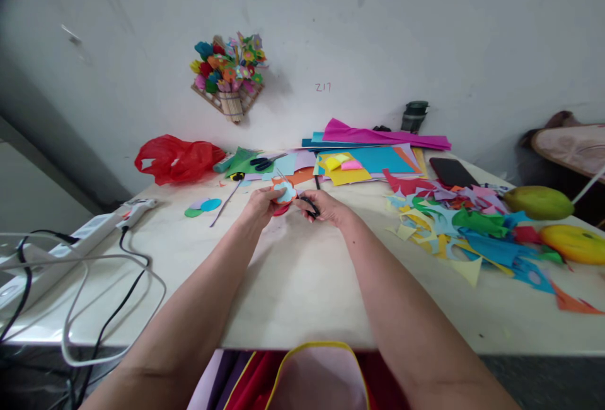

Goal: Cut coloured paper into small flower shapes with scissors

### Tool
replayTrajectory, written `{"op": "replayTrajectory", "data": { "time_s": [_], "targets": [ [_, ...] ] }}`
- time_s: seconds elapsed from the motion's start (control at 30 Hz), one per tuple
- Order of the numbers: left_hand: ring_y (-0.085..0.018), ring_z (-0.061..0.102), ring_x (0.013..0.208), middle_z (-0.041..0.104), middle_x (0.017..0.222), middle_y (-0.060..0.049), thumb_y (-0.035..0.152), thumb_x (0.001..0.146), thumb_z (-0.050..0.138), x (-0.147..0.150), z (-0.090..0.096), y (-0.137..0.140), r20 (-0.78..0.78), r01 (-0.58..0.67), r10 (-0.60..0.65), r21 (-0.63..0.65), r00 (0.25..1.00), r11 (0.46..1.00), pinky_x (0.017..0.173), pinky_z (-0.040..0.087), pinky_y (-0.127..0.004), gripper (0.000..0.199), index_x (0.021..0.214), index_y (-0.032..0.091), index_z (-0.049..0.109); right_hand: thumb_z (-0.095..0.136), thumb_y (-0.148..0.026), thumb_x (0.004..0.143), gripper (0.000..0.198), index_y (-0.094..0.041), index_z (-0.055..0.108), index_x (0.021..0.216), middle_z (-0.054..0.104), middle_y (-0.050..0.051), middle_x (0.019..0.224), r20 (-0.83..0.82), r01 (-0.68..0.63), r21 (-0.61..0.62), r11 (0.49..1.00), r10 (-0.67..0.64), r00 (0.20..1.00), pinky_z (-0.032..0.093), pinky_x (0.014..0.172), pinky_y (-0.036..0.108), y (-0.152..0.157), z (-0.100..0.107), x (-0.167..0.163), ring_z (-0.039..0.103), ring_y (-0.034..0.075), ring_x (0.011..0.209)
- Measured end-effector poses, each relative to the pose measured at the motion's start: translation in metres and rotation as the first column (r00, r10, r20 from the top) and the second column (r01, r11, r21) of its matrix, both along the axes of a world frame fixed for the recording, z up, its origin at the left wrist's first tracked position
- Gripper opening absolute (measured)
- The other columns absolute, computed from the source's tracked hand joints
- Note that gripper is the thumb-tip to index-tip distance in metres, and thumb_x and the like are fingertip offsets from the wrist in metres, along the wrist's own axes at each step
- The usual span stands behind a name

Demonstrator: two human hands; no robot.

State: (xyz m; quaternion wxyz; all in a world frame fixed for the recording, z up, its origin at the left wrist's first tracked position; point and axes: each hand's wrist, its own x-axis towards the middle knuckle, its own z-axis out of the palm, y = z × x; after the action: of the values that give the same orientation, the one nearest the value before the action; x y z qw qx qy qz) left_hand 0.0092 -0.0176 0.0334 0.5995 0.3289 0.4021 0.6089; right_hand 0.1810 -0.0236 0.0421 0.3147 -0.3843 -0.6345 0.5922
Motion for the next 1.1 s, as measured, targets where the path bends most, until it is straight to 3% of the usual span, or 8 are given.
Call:
{"op": "replayTrajectory", "data": {
  "time_s": [0.63, 1.1],
  "targets": [
    [-0.014, 0.063, 0.06, 0.064, 0.063, -0.004, 0.003, 0.06, 0.076, -0.004, 0.002, 0.0, -0.008, -0.002, 0.002, -0.013, 1.0, 1.0, 0.065, 0.055, -0.027, 0.017, 0.07, 0.009, 0.063, 0.072, -0.032, 0.068, 0.024, -0.016, 0.058, 0.078, 0.055, -0.005, 0.047, 0.014, 0.023, 0.016, 1.0, -0.023, 1.0, 0.031, 0.035, 0.019, 0.002, -0.004, -0.007, 0.047, 0.008, 0.038],
    [-0.013, 0.061, 0.056, 0.065, 0.062, -0.007, 0.003, 0.063, 0.074, -0.009, 0.003, -0.002, -0.03, 0.046, -0.047, -0.006, 0.998, 0.999, 0.062, 0.051, -0.026, 0.012, 0.066, 0.008, 0.063, 0.078, -0.032, 0.066, 0.026, -0.017, 0.059, 0.075, 0.053, -0.006, 0.047, -0.016, -0.015, 0.075, 0.997, 0.017, 1.0, 0.035, 0.036, 0.018, 0.02, -0.023, -0.004, 0.046, 0.008, 0.04]
  ]
}}
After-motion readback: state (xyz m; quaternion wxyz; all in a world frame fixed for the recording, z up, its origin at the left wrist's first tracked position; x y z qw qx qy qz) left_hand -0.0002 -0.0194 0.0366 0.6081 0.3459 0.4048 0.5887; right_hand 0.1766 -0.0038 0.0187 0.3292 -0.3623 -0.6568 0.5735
